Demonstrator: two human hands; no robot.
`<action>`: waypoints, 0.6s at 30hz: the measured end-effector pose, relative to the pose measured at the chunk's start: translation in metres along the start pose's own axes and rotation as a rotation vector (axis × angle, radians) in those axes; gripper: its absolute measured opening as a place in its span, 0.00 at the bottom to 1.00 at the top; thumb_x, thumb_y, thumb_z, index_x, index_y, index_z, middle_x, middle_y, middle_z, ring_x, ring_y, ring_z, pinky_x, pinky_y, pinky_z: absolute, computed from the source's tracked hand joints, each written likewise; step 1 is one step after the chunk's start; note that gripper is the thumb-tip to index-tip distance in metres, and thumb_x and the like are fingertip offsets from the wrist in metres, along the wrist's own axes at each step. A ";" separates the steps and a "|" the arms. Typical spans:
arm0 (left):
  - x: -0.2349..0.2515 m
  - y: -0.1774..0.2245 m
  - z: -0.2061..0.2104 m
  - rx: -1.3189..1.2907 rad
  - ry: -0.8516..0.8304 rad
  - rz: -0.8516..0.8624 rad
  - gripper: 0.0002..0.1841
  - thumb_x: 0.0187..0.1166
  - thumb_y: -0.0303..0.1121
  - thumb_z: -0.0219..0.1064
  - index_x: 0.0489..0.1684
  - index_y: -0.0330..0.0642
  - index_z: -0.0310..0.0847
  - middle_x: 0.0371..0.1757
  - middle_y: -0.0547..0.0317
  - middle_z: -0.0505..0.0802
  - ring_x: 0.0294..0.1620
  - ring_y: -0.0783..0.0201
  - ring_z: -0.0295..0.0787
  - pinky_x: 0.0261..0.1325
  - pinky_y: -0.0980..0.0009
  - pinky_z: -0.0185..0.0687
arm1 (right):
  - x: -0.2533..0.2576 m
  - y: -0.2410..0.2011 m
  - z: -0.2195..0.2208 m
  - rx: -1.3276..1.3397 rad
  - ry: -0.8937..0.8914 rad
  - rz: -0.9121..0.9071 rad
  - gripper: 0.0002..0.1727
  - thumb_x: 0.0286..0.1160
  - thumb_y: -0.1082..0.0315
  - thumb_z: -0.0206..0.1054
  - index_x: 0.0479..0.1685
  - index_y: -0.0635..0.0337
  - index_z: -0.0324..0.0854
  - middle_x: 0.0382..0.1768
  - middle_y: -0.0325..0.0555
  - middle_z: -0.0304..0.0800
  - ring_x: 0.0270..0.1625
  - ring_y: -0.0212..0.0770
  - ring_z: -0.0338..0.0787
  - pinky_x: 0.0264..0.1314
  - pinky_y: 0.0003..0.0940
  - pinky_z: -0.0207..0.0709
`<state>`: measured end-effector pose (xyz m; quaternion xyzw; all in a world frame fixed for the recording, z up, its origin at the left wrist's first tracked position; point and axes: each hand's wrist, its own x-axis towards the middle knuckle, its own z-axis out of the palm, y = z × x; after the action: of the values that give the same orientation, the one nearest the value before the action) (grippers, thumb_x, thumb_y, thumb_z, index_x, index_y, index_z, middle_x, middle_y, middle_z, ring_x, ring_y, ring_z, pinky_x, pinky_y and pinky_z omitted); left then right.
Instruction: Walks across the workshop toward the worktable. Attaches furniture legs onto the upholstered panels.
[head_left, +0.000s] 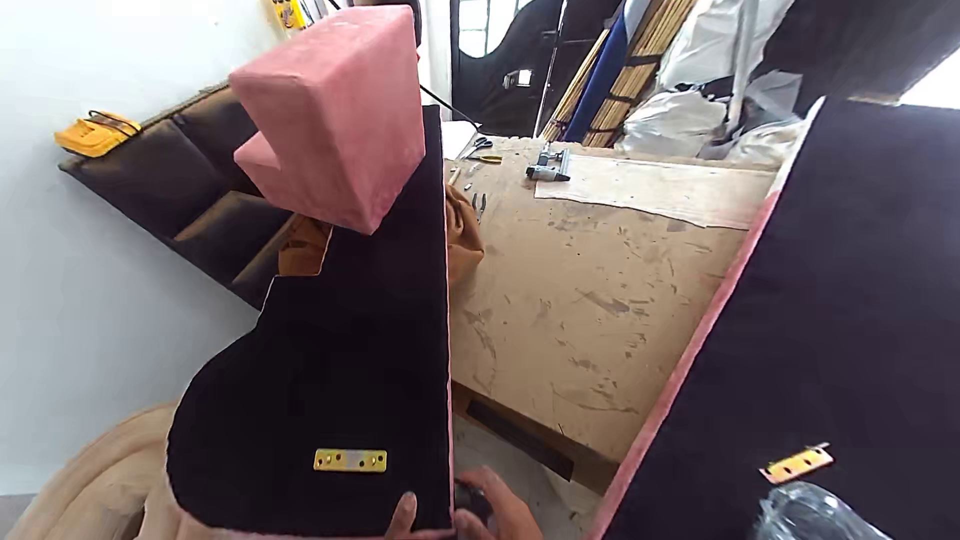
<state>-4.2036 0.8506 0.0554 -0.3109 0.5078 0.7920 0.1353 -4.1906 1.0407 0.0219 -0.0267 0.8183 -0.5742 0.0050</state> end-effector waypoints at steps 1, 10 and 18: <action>0.003 0.003 0.003 -0.007 0.023 -0.003 0.28 0.78 0.36 0.75 0.73 0.33 0.72 0.57 0.38 0.93 0.53 0.45 0.95 0.60 0.47 0.92 | 0.005 0.009 0.004 -0.019 0.024 -0.062 0.25 0.82 0.50 0.69 0.69 0.56 0.81 0.59 0.49 0.88 0.58 0.40 0.91 0.61 0.43 0.89; 0.066 0.020 0.020 -0.060 0.004 0.071 0.27 0.81 0.35 0.72 0.75 0.32 0.72 0.60 0.34 0.91 0.56 0.40 0.94 0.60 0.45 0.92 | 0.102 -0.001 -0.005 0.178 -0.263 0.527 0.29 0.91 0.40 0.40 0.57 0.52 0.78 0.32 0.44 0.87 0.26 0.40 0.85 0.28 0.38 0.78; 0.082 0.007 -0.021 -0.005 -0.279 0.078 0.30 0.89 0.56 0.53 0.75 0.39 0.65 0.61 0.43 0.92 0.57 0.47 0.94 0.61 0.47 0.92 | -0.006 -0.014 -0.050 -0.102 0.269 0.490 0.30 0.87 0.39 0.55 0.74 0.48 0.80 0.61 0.39 0.91 0.64 0.37 0.89 0.70 0.47 0.83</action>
<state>-4.2631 0.8206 0.0027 -0.1782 0.4936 0.8334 0.1731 -4.1857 1.0830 0.0517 0.2481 0.8215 -0.5124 0.0335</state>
